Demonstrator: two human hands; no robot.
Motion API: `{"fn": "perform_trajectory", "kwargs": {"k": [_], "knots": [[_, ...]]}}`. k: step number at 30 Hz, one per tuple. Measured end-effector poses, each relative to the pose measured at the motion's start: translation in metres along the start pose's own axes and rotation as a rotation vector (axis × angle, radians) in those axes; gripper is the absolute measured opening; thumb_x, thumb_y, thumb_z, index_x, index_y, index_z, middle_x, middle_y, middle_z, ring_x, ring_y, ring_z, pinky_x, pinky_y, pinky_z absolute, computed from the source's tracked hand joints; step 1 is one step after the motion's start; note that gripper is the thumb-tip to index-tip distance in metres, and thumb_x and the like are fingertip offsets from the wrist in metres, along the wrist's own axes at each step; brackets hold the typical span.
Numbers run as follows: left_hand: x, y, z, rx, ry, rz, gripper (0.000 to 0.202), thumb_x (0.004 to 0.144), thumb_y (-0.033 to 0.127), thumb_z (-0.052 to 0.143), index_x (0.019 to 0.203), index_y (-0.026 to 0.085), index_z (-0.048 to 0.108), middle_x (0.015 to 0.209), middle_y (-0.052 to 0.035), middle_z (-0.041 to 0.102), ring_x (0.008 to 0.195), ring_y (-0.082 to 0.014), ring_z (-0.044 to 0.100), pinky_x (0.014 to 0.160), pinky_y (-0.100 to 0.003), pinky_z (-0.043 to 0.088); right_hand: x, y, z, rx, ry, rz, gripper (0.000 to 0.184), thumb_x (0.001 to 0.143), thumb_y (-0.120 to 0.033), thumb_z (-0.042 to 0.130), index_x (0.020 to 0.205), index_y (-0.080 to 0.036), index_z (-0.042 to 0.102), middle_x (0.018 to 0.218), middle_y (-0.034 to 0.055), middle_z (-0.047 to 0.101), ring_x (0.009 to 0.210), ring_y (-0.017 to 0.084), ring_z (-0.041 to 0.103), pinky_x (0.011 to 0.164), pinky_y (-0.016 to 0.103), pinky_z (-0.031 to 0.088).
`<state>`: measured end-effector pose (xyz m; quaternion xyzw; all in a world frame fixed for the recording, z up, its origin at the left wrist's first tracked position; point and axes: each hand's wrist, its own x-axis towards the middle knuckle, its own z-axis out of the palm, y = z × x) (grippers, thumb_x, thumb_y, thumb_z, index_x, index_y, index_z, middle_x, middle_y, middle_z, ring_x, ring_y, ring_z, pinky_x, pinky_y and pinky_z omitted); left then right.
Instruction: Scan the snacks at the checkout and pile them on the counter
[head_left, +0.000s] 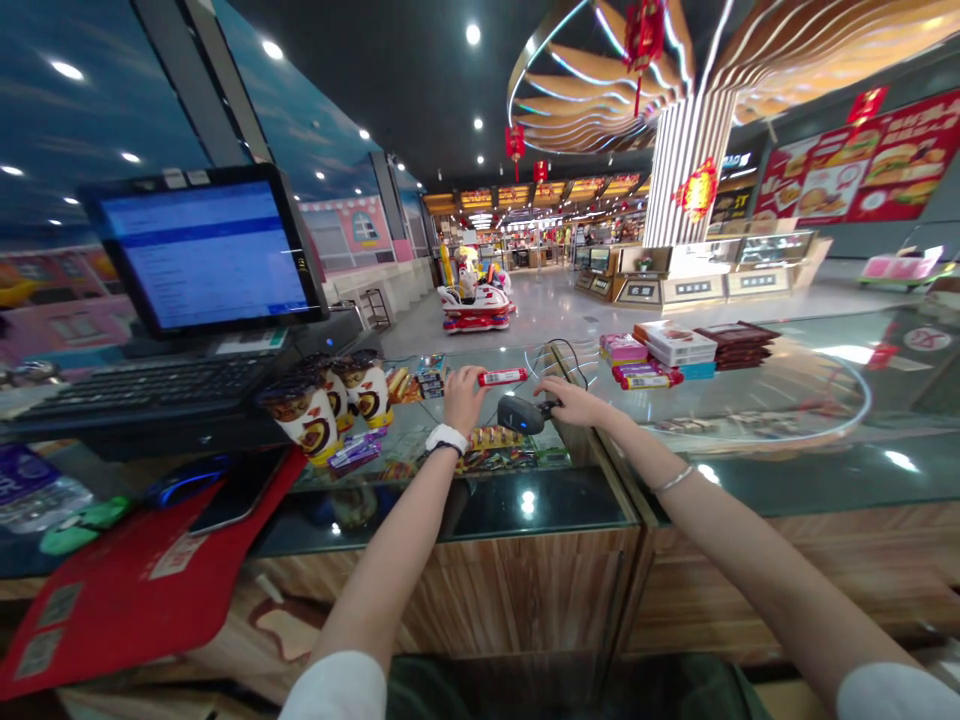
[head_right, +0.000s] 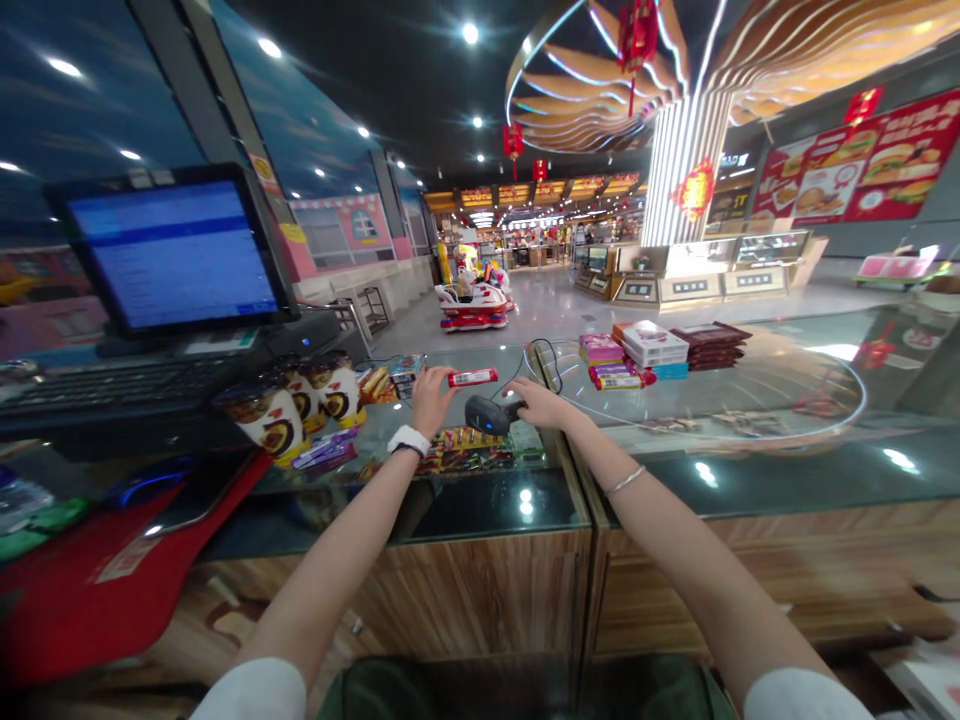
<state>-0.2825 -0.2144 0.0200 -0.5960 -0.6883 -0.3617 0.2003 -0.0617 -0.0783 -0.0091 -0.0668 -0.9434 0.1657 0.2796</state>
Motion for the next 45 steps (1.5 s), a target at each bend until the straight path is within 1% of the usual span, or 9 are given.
{"fn": "perform_trajectory", "kwargs": {"k": [5, 9, 12, 19, 26, 30, 34, 40, 45], "knots": [[0.001, 0.019, -0.005, -0.009, 0.024, 0.006, 0.023, 0.087, 0.021, 0.067, 0.109, 0.025, 0.066, 0.114, -0.0072, 0.065, 0.114, -0.0252, 0.059, 0.108, -0.042, 0.04, 0.001, -0.009, -0.015, -0.016, 0.213, 0.053, 0.057, 0.066, -0.007, 0.048, 0.121, -0.018, 0.06, 0.132, 0.0135, 0.055, 0.127, 0.027, 0.052, 0.11, 0.045, 0.041], [0.004, 0.033, -0.009, -0.009, 0.057, 0.011, 0.025, 0.087, 0.022, 0.068, 0.112, 0.026, 0.066, 0.113, -0.0066, 0.064, 0.113, -0.0251, 0.059, 0.109, -0.043, 0.039, 0.001, -0.021, -0.022, 0.028, 0.265, 0.069, 0.06, 0.065, -0.007, 0.047, 0.122, -0.023, 0.06, 0.126, 0.0086, 0.061, 0.123, 0.025, 0.056, 0.11, 0.046, 0.041], [0.005, 0.043, -0.01, 0.005, 0.076, 0.014, 0.026, 0.086, 0.022, 0.069, 0.112, 0.027, 0.068, 0.113, -0.0071, 0.063, 0.112, -0.0251, 0.059, 0.108, -0.042, 0.039, -0.005, -0.028, -0.025, 0.047, 0.296, 0.085, 0.06, 0.067, -0.008, 0.048, 0.124, -0.023, 0.059, 0.128, 0.009, 0.062, 0.123, 0.024, 0.056, 0.109, 0.045, 0.043], [0.008, 0.079, 0.0, -0.006, 0.014, 0.045, 0.029, 0.088, 0.026, 0.068, 0.117, 0.025, 0.068, 0.105, -0.0071, 0.066, 0.105, -0.0254, 0.06, 0.101, -0.04, 0.043, -0.043, -0.029, -0.042, 0.021, 0.333, 0.11, 0.063, 0.069, -0.008, 0.048, 0.13, -0.021, 0.058, 0.137, 0.0124, 0.058, 0.132, 0.027, 0.051, 0.112, 0.049, 0.04], [0.016, 0.131, 0.022, -0.068, -0.024, 0.084, 0.033, 0.088, 0.02, 0.066, 0.12, 0.026, 0.065, 0.108, -0.0078, 0.066, 0.108, -0.0266, 0.061, 0.105, -0.043, 0.04, -0.09, -0.012, -0.057, -0.028, 0.372, 0.226, 0.062, 0.069, -0.007, 0.05, 0.129, -0.022, 0.059, 0.145, 0.0129, 0.05, 0.137, 0.028, 0.046, 0.118, 0.052, 0.032], [0.013, 0.16, 0.04, -0.117, -0.102, 0.112, 0.04, 0.084, 0.018, 0.067, 0.124, 0.024, 0.06, 0.111, -0.0092, 0.066, 0.111, -0.0282, 0.06, 0.104, -0.044, 0.041, -0.116, 0.001, -0.069, -0.068, 0.381, 0.28, 0.063, 0.069, -0.008, 0.052, 0.13, -0.023, 0.06, 0.15, 0.0125, 0.045, 0.144, 0.029, 0.038, 0.119, 0.054, 0.03], [0.01, 0.186, 0.06, -0.147, -0.167, 0.098, 0.037, 0.084, 0.017, 0.066, 0.119, 0.022, 0.057, 0.111, -0.0079, 0.065, 0.113, -0.0256, 0.058, 0.105, -0.041, 0.04, -0.138, 0.02, -0.084, -0.094, 0.415, 0.315, 0.063, 0.069, -0.01, 0.053, 0.13, -0.023, 0.063, 0.152, 0.0115, 0.043, 0.145, 0.029, 0.037, 0.12, 0.053, 0.028], [0.017, 0.216, 0.091, -0.228, -0.233, -0.002, 0.031, 0.084, 0.017, 0.064, 0.115, 0.02, 0.06, 0.12, -0.0098, 0.06, 0.12, -0.0241, 0.056, 0.107, -0.038, 0.039, -0.151, 0.051, -0.098, -0.115, 0.457, 0.42, 0.065, 0.066, -0.01, 0.053, 0.129, -0.023, 0.065, 0.152, 0.0086, 0.047, 0.144, 0.028, 0.039, 0.121, 0.049, 0.029], [0.027, 0.226, 0.117, -0.243, -0.255, -0.053, 0.033, 0.086, 0.018, 0.061, 0.118, 0.018, 0.063, 0.125, -0.0116, 0.059, 0.122, -0.024, 0.056, 0.108, -0.036, 0.04, -0.146, 0.072, -0.099, -0.167, 0.45, 0.517, 0.066, 0.067, -0.008, 0.053, 0.13, -0.021, 0.065, 0.152, 0.0098, 0.047, 0.142, 0.028, 0.043, 0.121, 0.047, 0.03]]}}
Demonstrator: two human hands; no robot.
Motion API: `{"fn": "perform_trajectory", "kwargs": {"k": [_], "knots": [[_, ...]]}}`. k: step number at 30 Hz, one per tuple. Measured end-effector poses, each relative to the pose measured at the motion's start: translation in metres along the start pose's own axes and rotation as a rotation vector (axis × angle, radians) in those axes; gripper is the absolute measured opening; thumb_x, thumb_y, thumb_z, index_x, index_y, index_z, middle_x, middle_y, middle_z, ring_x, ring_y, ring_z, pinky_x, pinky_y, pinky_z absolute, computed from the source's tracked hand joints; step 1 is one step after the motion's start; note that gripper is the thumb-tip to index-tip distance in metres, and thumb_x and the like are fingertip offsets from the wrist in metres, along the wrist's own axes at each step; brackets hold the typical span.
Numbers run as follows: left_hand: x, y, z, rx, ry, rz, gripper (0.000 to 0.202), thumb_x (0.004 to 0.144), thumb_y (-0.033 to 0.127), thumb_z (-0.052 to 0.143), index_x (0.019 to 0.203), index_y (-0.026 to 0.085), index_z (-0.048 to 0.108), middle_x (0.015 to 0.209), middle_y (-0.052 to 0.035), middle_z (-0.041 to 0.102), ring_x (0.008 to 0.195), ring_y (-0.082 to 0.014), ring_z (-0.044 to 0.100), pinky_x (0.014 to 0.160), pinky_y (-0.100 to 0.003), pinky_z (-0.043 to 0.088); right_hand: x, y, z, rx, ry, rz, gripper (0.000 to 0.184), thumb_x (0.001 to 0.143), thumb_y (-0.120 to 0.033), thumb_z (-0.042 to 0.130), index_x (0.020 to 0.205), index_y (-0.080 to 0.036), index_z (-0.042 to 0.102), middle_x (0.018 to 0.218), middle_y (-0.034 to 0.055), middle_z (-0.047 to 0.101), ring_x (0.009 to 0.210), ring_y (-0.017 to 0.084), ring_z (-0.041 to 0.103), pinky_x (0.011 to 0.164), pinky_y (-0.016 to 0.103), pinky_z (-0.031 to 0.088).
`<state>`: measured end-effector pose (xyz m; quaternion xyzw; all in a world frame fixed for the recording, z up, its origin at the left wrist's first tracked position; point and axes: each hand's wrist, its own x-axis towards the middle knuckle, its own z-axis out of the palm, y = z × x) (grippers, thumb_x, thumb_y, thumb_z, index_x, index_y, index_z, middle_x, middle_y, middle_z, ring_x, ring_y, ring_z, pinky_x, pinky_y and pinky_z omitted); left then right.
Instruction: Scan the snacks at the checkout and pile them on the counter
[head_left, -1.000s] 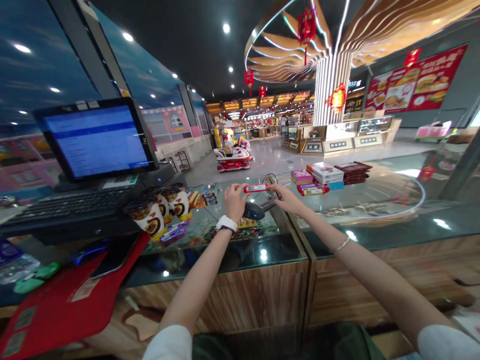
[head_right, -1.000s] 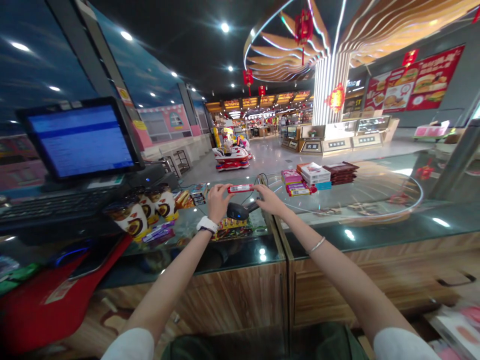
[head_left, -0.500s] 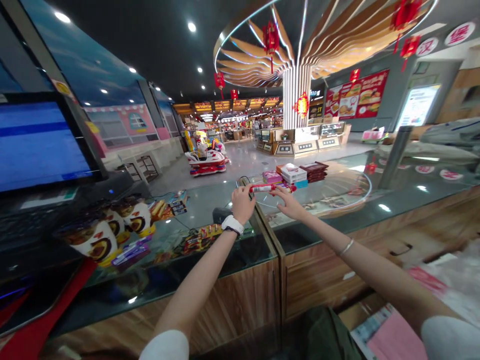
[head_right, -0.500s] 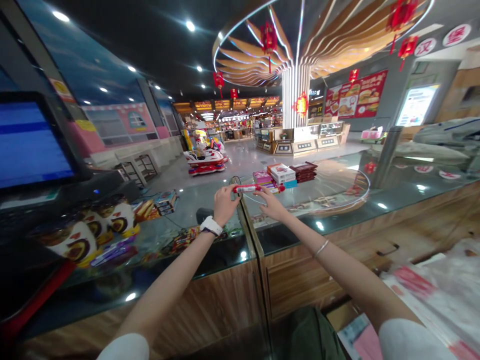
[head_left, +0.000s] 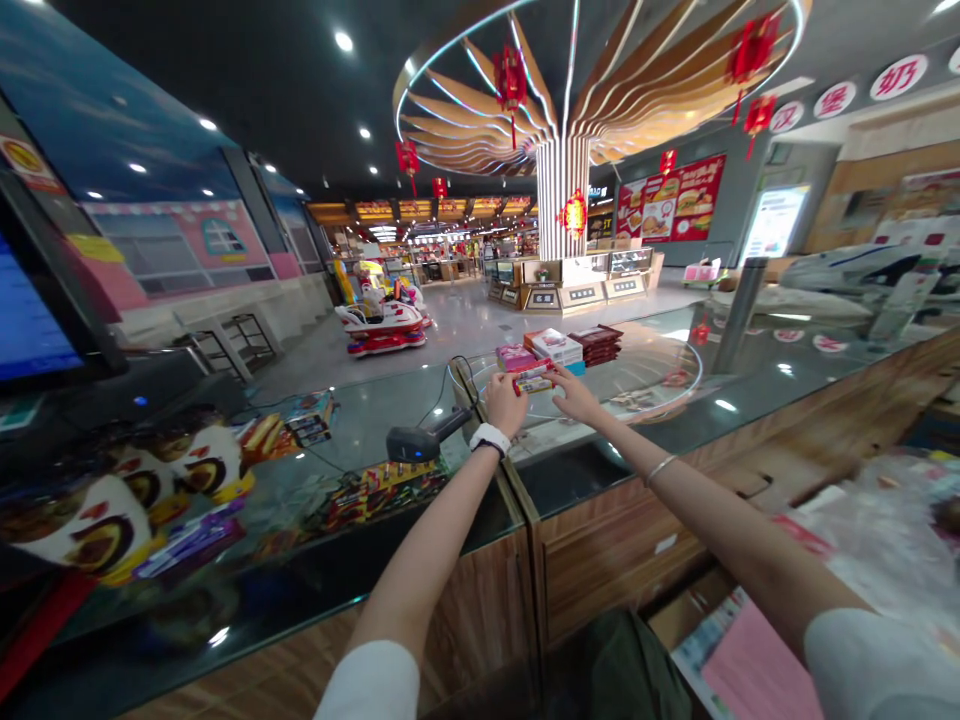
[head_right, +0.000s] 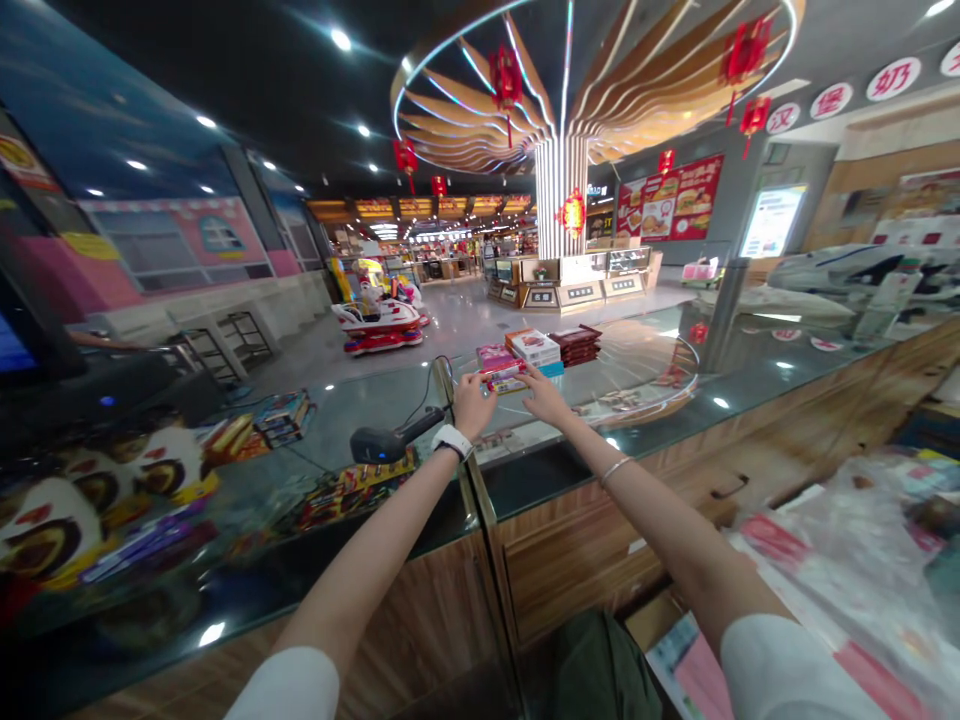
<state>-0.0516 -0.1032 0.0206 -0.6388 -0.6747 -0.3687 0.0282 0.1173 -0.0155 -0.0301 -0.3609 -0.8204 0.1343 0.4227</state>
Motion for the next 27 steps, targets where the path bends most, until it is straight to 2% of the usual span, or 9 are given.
{"fn": "perform_trajectory", "kwargs": {"k": [6, 9, 16, 19, 23, 27], "knots": [[0.02, -0.004, 0.021, -0.004, 0.01, -0.057, 0.035, 0.083, 0.015, 0.06, 0.118, 0.018, 0.065, 0.129, -0.0112, 0.058, 0.124, -0.0246, 0.055, 0.111, -0.037, 0.038, 0.018, 0.008, 0.015, -0.102, -0.027, 0.041, 0.068, 0.067, -0.004, 0.054, 0.132, -0.018, 0.062, 0.152, 0.0122, 0.047, 0.139, 0.028, 0.047, 0.118, 0.046, 0.036], [0.029, -0.007, 0.029, -0.007, 0.033, -0.096, 0.036, 0.083, 0.014, 0.059, 0.118, 0.018, 0.065, 0.131, -0.0121, 0.056, 0.125, -0.0257, 0.055, 0.111, -0.038, 0.039, 0.027, 0.009, 0.024, -0.14, -0.021, 0.022, 0.067, 0.069, -0.004, 0.055, 0.134, -0.022, 0.061, 0.149, 0.0097, 0.049, 0.135, 0.027, 0.049, 0.115, 0.045, 0.039], [0.035, -0.019, 0.047, -0.037, 0.044, -0.1, 0.036, 0.084, 0.013, 0.057, 0.119, 0.017, 0.067, 0.137, -0.0137, 0.056, 0.131, -0.0257, 0.053, 0.114, -0.038, 0.038, 0.04, 0.013, 0.041, -0.271, 0.036, 0.086, 0.054, 0.077, -0.009, 0.057, 0.129, -0.022, 0.065, 0.148, 0.011, 0.05, 0.128, 0.027, 0.054, 0.111, 0.044, 0.043], [0.037, -0.024, 0.05, -0.067, 0.045, -0.095, 0.036, 0.087, 0.014, 0.055, 0.12, 0.018, 0.067, 0.141, -0.0123, 0.055, 0.132, -0.0249, 0.052, 0.115, -0.038, 0.038, 0.044, 0.011, 0.041, -0.324, 0.018, 0.095, 0.052, 0.079, -0.011, 0.058, 0.129, -0.022, 0.065, 0.149, 0.0103, 0.049, 0.125, 0.027, 0.055, 0.109, 0.042, 0.045], [0.039, -0.027, 0.053, -0.06, -0.013, -0.089, 0.036, 0.088, 0.016, 0.055, 0.122, 0.018, 0.067, 0.144, -0.0121, 0.054, 0.132, -0.0262, 0.053, 0.114, -0.04, 0.039, 0.047, 0.008, 0.036, -0.375, 0.009, 0.143, 0.049, 0.08, -0.015, 0.058, 0.127, -0.024, 0.065, 0.146, 0.0091, 0.052, 0.12, 0.028, 0.058, 0.104, 0.043, 0.047], [0.038, -0.027, 0.055, -0.022, -0.05, -0.061, 0.037, 0.089, 0.016, 0.053, 0.124, 0.018, 0.067, 0.146, -0.0117, 0.054, 0.131, -0.0263, 0.053, 0.116, -0.04, 0.037, 0.046, 0.01, 0.033, -0.36, -0.028, 0.187, 0.049, 0.079, -0.013, 0.058, 0.127, -0.023, 0.063, 0.14, 0.0086, 0.057, 0.119, 0.026, 0.058, 0.104, 0.04, 0.047]]}}
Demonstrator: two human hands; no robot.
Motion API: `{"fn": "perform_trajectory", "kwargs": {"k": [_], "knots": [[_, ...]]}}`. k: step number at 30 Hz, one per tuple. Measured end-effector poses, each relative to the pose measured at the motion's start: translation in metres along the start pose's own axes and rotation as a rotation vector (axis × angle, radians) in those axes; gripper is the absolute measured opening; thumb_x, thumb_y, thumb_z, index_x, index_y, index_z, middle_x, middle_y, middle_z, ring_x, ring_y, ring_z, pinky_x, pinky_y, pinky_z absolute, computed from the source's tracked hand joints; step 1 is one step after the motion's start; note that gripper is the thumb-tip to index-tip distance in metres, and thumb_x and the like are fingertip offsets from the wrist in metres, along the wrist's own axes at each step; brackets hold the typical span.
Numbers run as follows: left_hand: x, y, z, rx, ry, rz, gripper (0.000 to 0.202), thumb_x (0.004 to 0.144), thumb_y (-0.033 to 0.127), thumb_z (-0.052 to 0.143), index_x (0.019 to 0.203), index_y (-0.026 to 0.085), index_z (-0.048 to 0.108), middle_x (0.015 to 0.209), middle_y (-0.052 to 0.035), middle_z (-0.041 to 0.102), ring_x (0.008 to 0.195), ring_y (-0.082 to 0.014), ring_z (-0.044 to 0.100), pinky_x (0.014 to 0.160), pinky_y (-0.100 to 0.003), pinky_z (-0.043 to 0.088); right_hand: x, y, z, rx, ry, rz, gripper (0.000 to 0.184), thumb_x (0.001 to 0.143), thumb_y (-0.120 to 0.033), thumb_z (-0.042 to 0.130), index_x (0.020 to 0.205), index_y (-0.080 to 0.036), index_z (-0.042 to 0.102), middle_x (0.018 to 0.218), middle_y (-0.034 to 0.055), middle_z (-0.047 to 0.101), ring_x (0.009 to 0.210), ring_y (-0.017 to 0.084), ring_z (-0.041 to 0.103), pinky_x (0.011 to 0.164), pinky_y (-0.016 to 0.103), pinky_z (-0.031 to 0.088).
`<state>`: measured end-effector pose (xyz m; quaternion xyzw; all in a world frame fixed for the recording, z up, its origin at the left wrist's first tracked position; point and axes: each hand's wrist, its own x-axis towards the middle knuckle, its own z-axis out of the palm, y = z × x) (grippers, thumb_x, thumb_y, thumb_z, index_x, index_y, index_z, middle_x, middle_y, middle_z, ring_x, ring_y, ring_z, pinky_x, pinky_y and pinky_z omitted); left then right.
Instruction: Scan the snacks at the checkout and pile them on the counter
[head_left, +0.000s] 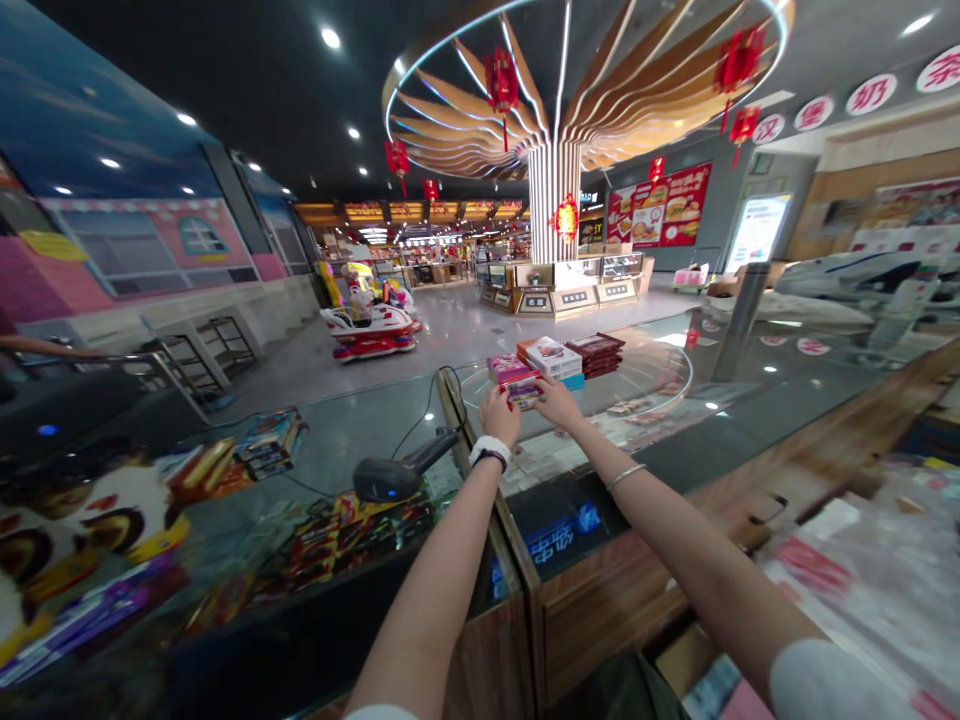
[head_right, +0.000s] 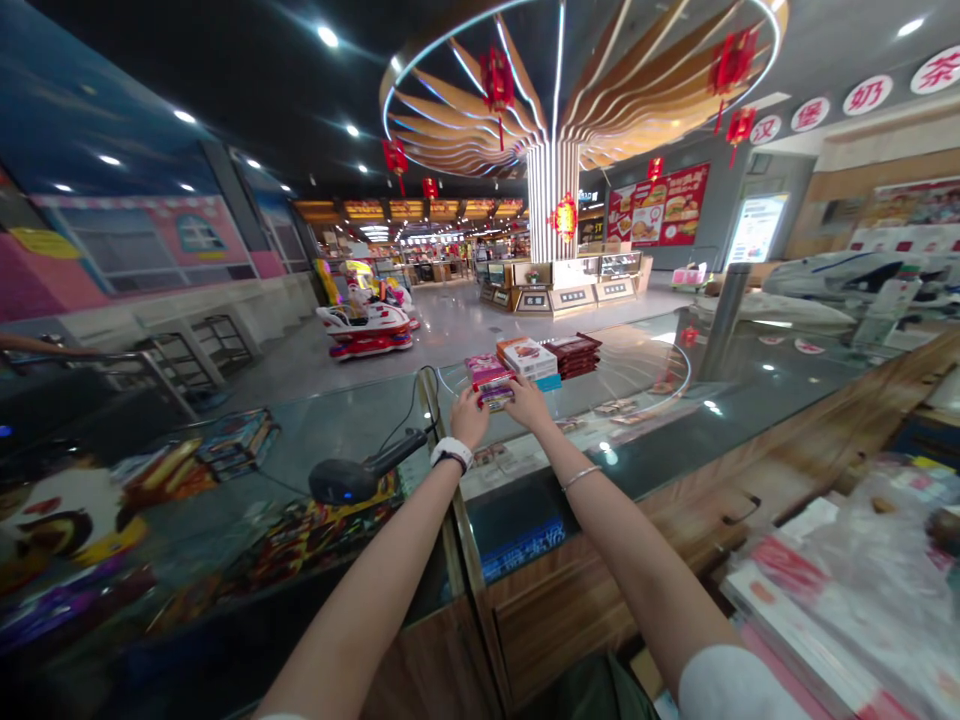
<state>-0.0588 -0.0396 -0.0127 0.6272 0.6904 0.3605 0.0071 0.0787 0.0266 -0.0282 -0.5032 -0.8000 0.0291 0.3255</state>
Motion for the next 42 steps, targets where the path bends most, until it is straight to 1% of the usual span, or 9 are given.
{"fn": "perform_trajectory", "kwargs": {"k": [10, 15, 19, 22, 25, 28, 33, 37, 42], "knots": [[-0.001, -0.001, -0.001, 0.054, -0.09, -0.013, 0.039, 0.093, 0.02, 0.048, 0.129, 0.018, 0.064, 0.153, -0.0105, 0.048, 0.132, -0.029, 0.053, 0.117, -0.046, 0.036, -0.006, -0.003, -0.003, -0.013, -0.082, 0.028, 0.046, 0.085, -0.016, 0.057, 0.13, -0.019, 0.064, 0.145, 0.0139, 0.05, 0.129, 0.03, 0.052, 0.11, 0.04, 0.043], [-0.002, -0.004, -0.001, 0.06, -0.1, 0.017, 0.041, 0.092, 0.019, 0.049, 0.131, 0.019, 0.062, 0.153, -0.0089, 0.048, 0.131, -0.0284, 0.054, 0.117, -0.045, 0.035, -0.003, 0.003, 0.002, 0.075, -0.02, -0.002, 0.051, 0.08, -0.012, 0.057, 0.13, -0.019, 0.064, 0.151, 0.0136, 0.042, 0.133, 0.03, 0.049, 0.114, 0.043, 0.04], [-0.003, -0.006, 0.0, 0.065, -0.105, 0.025, 0.045, 0.09, 0.017, 0.049, 0.134, 0.019, 0.06, 0.154, -0.01, 0.046, 0.133, -0.0282, 0.052, 0.119, -0.047, 0.034, -0.001, 0.008, 0.003, 0.101, 0.032, -0.035, 0.056, 0.077, -0.009, 0.056, 0.133, -0.017, 0.061, 0.149, 0.0135, 0.047, 0.133, 0.027, 0.051, 0.116, 0.042, 0.038], [-0.004, -0.005, 0.0, 0.075, -0.109, 0.028, 0.046, 0.091, 0.017, 0.049, 0.136, 0.02, 0.058, 0.156, -0.0103, 0.045, 0.136, -0.0284, 0.05, 0.119, -0.049, 0.032, -0.003, 0.008, 0.0, 0.073, -0.016, -0.054, 0.057, 0.08, -0.012, 0.057, 0.137, -0.014, 0.058, 0.151, 0.015, 0.047, 0.135, 0.027, 0.05, 0.117, 0.041, 0.038], [-0.005, -0.004, 0.0, 0.087, -0.12, 0.026, 0.049, 0.091, 0.016, 0.049, 0.138, 0.022, 0.056, 0.158, -0.0104, 0.041, 0.139, -0.0295, 0.046, 0.121, -0.052, 0.029, -0.007, 0.006, -0.001, 0.031, -0.081, -0.071, 0.06, 0.083, -0.017, 0.059, 0.143, -0.011, 0.051, 0.157, 0.0174, 0.04, 0.143, 0.028, 0.042, 0.119, 0.042, 0.033], [-0.006, -0.002, -0.002, 0.086, -0.143, 0.018, 0.049, 0.09, 0.018, 0.051, 0.139, 0.021, 0.055, 0.159, -0.0111, 0.039, 0.142, -0.0306, 0.042, 0.121, -0.055, 0.027, -0.009, 0.005, 0.002, 0.004, -0.134, -0.061, 0.063, 0.087, -0.023, 0.06, 0.147, -0.011, 0.046, 0.16, 0.0164, 0.035, 0.147, 0.029, 0.035, 0.121, 0.045, 0.029], [-0.009, 0.001, -0.005, 0.1, -0.146, 0.02, 0.049, 0.09, 0.021, 0.051, 0.139, 0.021, 0.055, 0.161, -0.011, 0.036, 0.145, -0.0313, 0.038, 0.122, -0.054, 0.027, -0.01, 0.006, 0.008, 0.011, -0.152, -0.055, 0.066, 0.087, -0.026, 0.061, 0.149, -0.014, 0.043, 0.161, 0.0159, 0.032, 0.149, 0.029, 0.03, 0.119, 0.049, 0.031], [-0.013, 0.002, -0.011, 0.167, -0.132, 0.089, 0.055, 0.089, 0.018, 0.05, 0.144, 0.019, 0.049, 0.163, -0.0119, 0.03, 0.149, -0.0329, 0.03, 0.123, -0.054, 0.024, -0.012, 0.005, 0.007, 0.04, -0.1, -0.079, 0.066, 0.086, -0.024, 0.061, 0.149, -0.016, 0.044, 0.161, 0.0158, 0.033, 0.147, 0.028, 0.035, 0.118, 0.048, 0.033], [-0.023, 0.006, -0.031, 0.264, -0.11, 0.165, 0.064, 0.085, 0.014, 0.052, 0.148, 0.019, 0.044, 0.165, -0.0116, 0.026, 0.152, -0.0343, 0.024, 0.124, -0.057, 0.019, -0.019, -0.008, 0.001, 0.051, -0.048, -0.094, 0.068, 0.086, -0.024, 0.061, 0.15, -0.018, 0.042, 0.16, 0.0157, 0.034, 0.147, 0.03, 0.036, 0.117, 0.051, 0.035]]}}
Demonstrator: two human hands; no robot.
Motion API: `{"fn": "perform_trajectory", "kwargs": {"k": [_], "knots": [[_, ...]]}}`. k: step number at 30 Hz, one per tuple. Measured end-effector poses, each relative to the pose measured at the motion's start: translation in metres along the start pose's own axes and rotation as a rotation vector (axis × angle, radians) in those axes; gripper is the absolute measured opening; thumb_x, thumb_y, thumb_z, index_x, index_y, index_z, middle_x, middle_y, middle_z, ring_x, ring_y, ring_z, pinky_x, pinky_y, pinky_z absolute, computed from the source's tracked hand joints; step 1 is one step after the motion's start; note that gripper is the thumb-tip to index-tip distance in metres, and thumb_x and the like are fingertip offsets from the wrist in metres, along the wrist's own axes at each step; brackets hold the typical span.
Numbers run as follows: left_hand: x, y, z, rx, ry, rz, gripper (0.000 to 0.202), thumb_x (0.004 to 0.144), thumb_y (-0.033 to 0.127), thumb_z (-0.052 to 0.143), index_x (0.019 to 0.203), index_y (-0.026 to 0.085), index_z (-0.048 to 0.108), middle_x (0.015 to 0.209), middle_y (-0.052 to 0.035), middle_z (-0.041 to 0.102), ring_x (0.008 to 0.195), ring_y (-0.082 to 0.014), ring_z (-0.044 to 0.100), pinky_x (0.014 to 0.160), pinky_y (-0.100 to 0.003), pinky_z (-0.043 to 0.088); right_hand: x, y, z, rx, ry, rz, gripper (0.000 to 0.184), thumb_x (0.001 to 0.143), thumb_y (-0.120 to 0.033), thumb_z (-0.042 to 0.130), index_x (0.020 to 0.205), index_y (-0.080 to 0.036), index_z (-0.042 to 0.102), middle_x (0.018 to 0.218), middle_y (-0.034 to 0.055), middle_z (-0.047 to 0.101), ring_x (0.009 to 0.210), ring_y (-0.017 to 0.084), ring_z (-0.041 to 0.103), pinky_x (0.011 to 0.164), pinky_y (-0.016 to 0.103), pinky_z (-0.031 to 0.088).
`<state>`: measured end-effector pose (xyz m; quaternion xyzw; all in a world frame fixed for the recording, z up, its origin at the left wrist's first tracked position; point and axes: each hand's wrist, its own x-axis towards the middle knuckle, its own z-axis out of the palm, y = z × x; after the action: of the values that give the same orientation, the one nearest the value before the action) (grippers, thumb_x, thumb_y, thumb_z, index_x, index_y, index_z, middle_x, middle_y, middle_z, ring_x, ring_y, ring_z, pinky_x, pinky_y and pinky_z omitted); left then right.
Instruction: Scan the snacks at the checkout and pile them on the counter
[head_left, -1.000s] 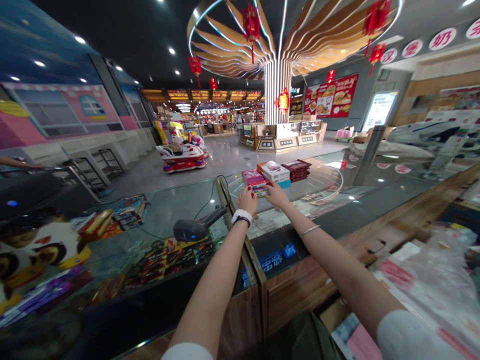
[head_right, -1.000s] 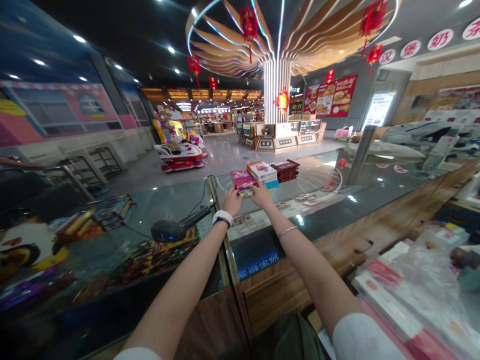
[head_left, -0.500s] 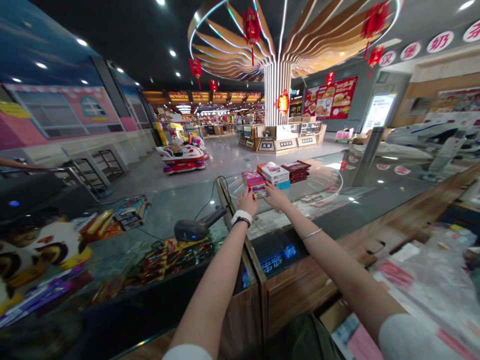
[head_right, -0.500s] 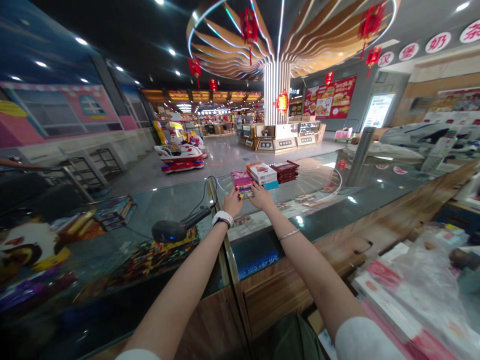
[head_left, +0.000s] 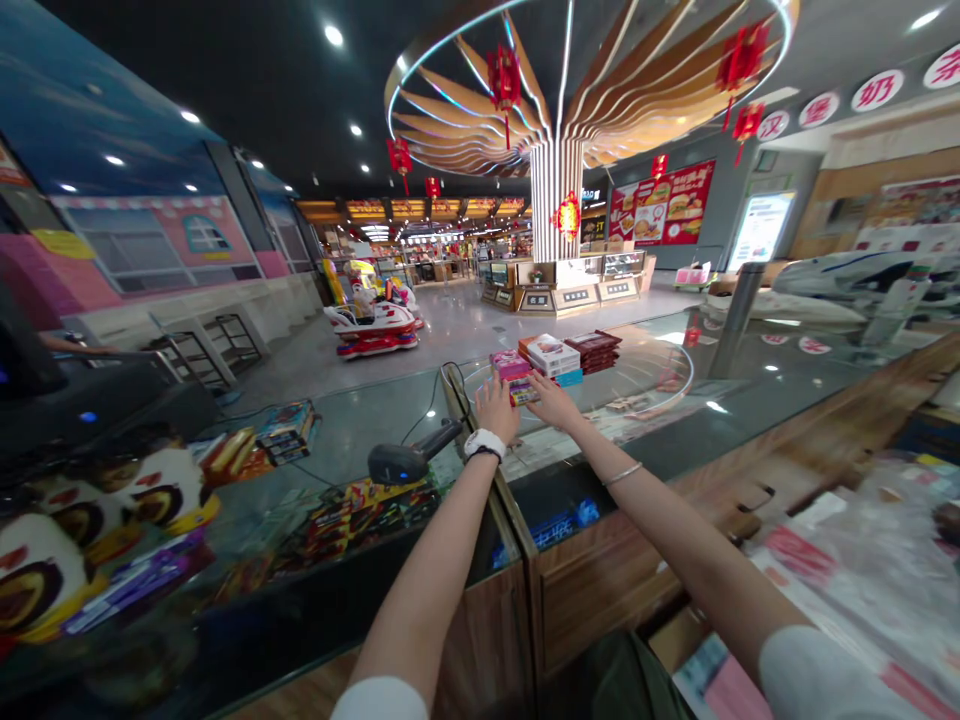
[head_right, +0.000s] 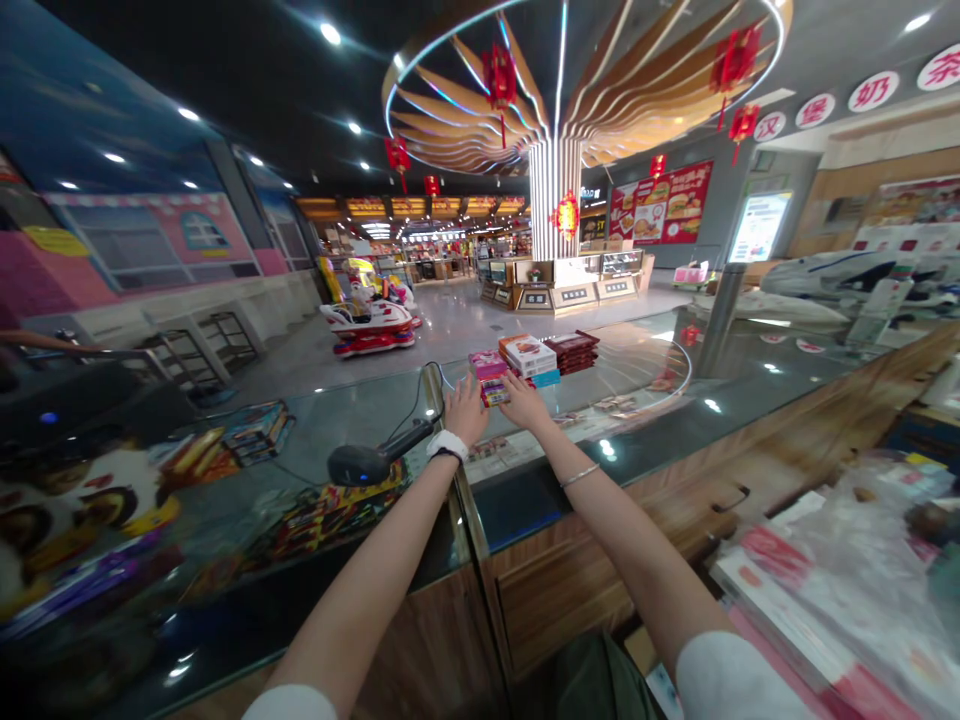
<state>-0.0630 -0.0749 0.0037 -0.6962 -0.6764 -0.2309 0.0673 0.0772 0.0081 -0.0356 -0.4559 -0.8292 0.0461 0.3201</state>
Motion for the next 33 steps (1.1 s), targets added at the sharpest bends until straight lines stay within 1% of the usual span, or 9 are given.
{"fn": "perform_trajectory", "kwargs": {"k": [4, 7, 10, 15, 18, 21, 26, 30, 33], "knots": [[-0.017, 0.0, -0.024, 0.013, 0.016, 0.055, 0.063, 0.086, 0.015, 0.052, 0.148, 0.02, 0.044, 0.164, -0.0109, 0.028, 0.151, -0.0319, 0.025, 0.125, -0.054, 0.017, -0.006, -0.02, -0.009, -0.024, 0.001, -0.018, 0.066, 0.088, -0.028, 0.062, 0.151, -0.02, 0.042, 0.16, 0.0125, 0.036, 0.148, 0.033, 0.032, 0.118, 0.054, 0.032], [-0.037, -0.006, -0.047, 0.021, 0.046, 0.102, 0.062, 0.087, 0.018, 0.054, 0.148, 0.022, 0.044, 0.164, -0.0094, 0.029, 0.151, -0.0305, 0.026, 0.125, -0.054, 0.015, -0.014, -0.042, -0.017, -0.007, -0.014, -0.057, 0.066, 0.088, -0.028, 0.061, 0.151, -0.022, 0.042, 0.16, 0.0109, 0.037, 0.148, 0.034, 0.032, 0.117, 0.056, 0.032], [-0.061, -0.021, -0.072, 0.044, 0.078, 0.092, 0.062, 0.088, 0.024, 0.056, 0.149, 0.025, 0.043, 0.163, -0.0076, 0.031, 0.151, -0.0296, 0.027, 0.125, -0.053, 0.017, -0.024, -0.068, -0.023, 0.038, -0.011, -0.133, 0.068, 0.088, -0.029, 0.06, 0.152, -0.026, 0.04, 0.16, 0.0097, 0.037, 0.148, 0.033, 0.032, 0.117, 0.059, 0.032], [-0.102, -0.06, -0.107, 0.09, 0.122, 0.01, 0.06, 0.089, 0.029, 0.056, 0.148, 0.028, 0.043, 0.162, -0.0053, 0.034, 0.151, -0.0277, 0.028, 0.125, -0.051, 0.018, -0.042, -0.12, -0.024, 0.139, 0.001, -0.265, 0.069, 0.089, -0.031, 0.058, 0.154, -0.026, 0.036, 0.161, 0.008, 0.035, 0.149, 0.029, 0.03, 0.12, 0.054, 0.028], [-0.129, -0.086, -0.121, 0.108, 0.149, -0.029, 0.057, 0.09, 0.032, 0.055, 0.146, 0.029, 0.045, 0.162, -0.0035, 0.034, 0.15, -0.0263, 0.03, 0.126, -0.049, 0.016, -0.054, -0.154, -0.019, 0.207, -0.023, -0.316, 0.07, 0.089, -0.032, 0.058, 0.155, -0.024, 0.035, 0.162, 0.0082, 0.033, 0.15, 0.029, 0.028, 0.121, 0.053, 0.028], [-0.159, -0.111, -0.131, 0.126, 0.171, -0.097, 0.056, 0.09, 0.032, 0.055, 0.145, 0.029, 0.046, 0.162, -0.0035, 0.034, 0.151, -0.0261, 0.029, 0.126, -0.05, 0.015, -0.065, -0.19, -0.008, 0.263, -0.061, -0.368, 0.07, 0.09, -0.032, 0.057, 0.155, -0.026, 0.033, 0.162, 0.0074, 0.032, 0.151, 0.027, 0.026, 0.121, 0.053, 0.027], [-0.206, -0.147, -0.145, 0.158, 0.154, -0.214, 0.052, 0.091, 0.035, 0.052, 0.143, 0.029, 0.048, 0.16, -0.0049, 0.037, 0.149, -0.0265, 0.032, 0.125, -0.052, 0.018, -0.081, -0.253, 0.012, 0.331, -0.147, -0.464, 0.07, 0.092, -0.035, 0.055, 0.156, -0.032, 0.029, 0.163, 0.0034, 0.031, 0.151, 0.026, 0.026, 0.122, 0.052, 0.025], [-0.236, -0.173, -0.158, 0.207, 0.154, -0.303, 0.052, 0.09, 0.033, 0.052, 0.142, 0.027, 0.048, 0.16, -0.0061, 0.037, 0.149, -0.0268, 0.033, 0.125, -0.052, 0.016, -0.087, -0.297, 0.026, 0.338, -0.226, -0.515, 0.069, 0.092, -0.033, 0.056, 0.156, -0.027, 0.031, 0.163, 0.0059, 0.029, 0.151, 0.027, 0.027, 0.122, 0.052, 0.024], [-0.254, -0.187, -0.17, 0.249, 0.161, -0.35, 0.053, 0.09, 0.031, 0.052, 0.142, 0.026, 0.048, 0.16, -0.0065, 0.038, 0.148, -0.0271, 0.033, 0.125, -0.052, 0.017, -0.088, -0.324, 0.037, 0.349, -0.248, -0.567, 0.069, 0.091, -0.031, 0.057, 0.155, -0.026, 0.033, 0.163, 0.0065, 0.029, 0.151, 0.028, 0.027, 0.122, 0.053, 0.024]]}}
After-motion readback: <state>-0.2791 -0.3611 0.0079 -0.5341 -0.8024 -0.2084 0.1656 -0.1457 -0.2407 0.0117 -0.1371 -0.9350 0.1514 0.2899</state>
